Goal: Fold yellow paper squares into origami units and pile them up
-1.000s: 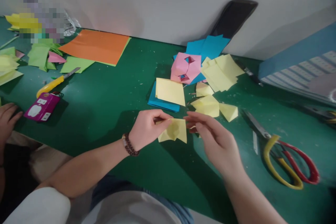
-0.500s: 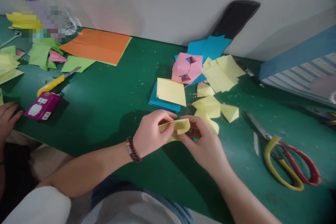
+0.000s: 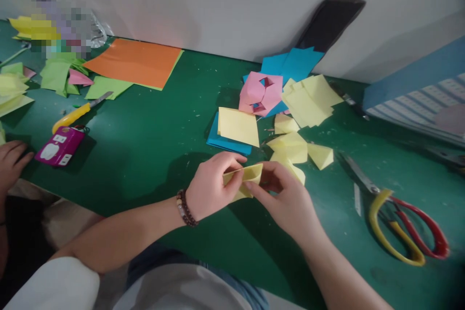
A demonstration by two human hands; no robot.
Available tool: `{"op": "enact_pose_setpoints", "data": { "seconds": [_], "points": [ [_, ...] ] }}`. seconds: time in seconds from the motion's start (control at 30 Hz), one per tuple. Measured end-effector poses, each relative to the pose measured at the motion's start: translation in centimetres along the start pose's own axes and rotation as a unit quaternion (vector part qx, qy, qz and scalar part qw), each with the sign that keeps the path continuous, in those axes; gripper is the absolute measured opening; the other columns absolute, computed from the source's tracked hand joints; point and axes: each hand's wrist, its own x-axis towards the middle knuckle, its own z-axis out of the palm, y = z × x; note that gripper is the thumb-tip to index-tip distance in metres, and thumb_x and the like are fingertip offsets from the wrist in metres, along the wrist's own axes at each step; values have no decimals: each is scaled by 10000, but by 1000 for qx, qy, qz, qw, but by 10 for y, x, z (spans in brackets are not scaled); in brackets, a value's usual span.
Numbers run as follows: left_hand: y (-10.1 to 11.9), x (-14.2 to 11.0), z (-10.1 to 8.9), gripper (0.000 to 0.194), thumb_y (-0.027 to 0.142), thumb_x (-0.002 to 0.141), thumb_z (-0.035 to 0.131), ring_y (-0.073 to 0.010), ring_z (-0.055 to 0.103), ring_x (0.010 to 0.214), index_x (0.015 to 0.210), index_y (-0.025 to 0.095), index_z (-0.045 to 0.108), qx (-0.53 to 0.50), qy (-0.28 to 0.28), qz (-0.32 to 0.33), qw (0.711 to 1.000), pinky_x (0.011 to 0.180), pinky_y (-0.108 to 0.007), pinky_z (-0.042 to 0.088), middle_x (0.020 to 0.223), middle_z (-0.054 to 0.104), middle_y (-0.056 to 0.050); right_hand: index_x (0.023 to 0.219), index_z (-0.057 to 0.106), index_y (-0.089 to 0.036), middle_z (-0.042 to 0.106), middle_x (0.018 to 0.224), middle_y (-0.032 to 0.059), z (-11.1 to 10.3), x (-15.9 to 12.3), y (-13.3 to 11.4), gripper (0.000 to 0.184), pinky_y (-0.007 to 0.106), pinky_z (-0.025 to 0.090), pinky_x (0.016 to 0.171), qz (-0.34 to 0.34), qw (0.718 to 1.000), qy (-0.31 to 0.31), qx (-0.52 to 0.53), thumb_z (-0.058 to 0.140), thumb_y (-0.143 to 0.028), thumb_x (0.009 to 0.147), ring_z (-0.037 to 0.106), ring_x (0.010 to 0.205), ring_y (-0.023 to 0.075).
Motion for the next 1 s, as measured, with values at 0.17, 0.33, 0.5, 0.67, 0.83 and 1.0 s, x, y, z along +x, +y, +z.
{"op": "enact_pose_setpoints", "data": {
  "seconds": [0.17,0.33,0.5,0.67,0.83,1.0],
  "points": [
    [0,-1,2,39,142,869,551,-139,683,884,860,178,562,3,-16,-7,1000,739,-230,551,1064,688,-68,972,602,-230,680,876,35,2,1,3,214,300,567,626,-28,1000,10,-1,586,-245,759,663,724,167],
    [-1,0,2,82,117,861,550,-161,678,939,813,183,555,37,-17,10,999,748,-250,555,1041,694,-66,1024,618,-227,685,859,33,4,1,6,243,280,556,577,-40,999,-22,6,593,-301,795,634,656,148],
    [0,-1,2,66,130,866,549,-161,676,954,831,184,563,38,-19,16,999,734,-246,560,1056,689,-66,904,653,-230,689,810,20,2,1,1,142,273,549,573,-55,998,14,-37,603,-295,788,632,644,146],
    [2,-2,3,49,139,856,559,-148,675,883,872,181,579,33,-37,5,999,713,-241,558,1068,681,-63,919,661,-247,707,868,19,3,0,1,183,289,545,596,-108,986,48,-117,540,-209,788,636,643,148],
    [1,-1,4,33,151,860,556,-135,658,824,850,182,564,11,-30,-15,999,706,-232,549,989,678,-57,910,682,-267,682,774,14,4,-4,0,162,295,516,568,-129,972,80,-181,531,-251,852,602,586,146],
    [-4,-1,6,63,124,823,568,-116,616,711,841,183,557,20,-36,-25,999,645,-220,522,843,631,-20,932,674,-263,684,796,11,5,-3,3,163,298,517,572,-132,974,60,-176,542,-248,837,607,596,147]
  ]
}}
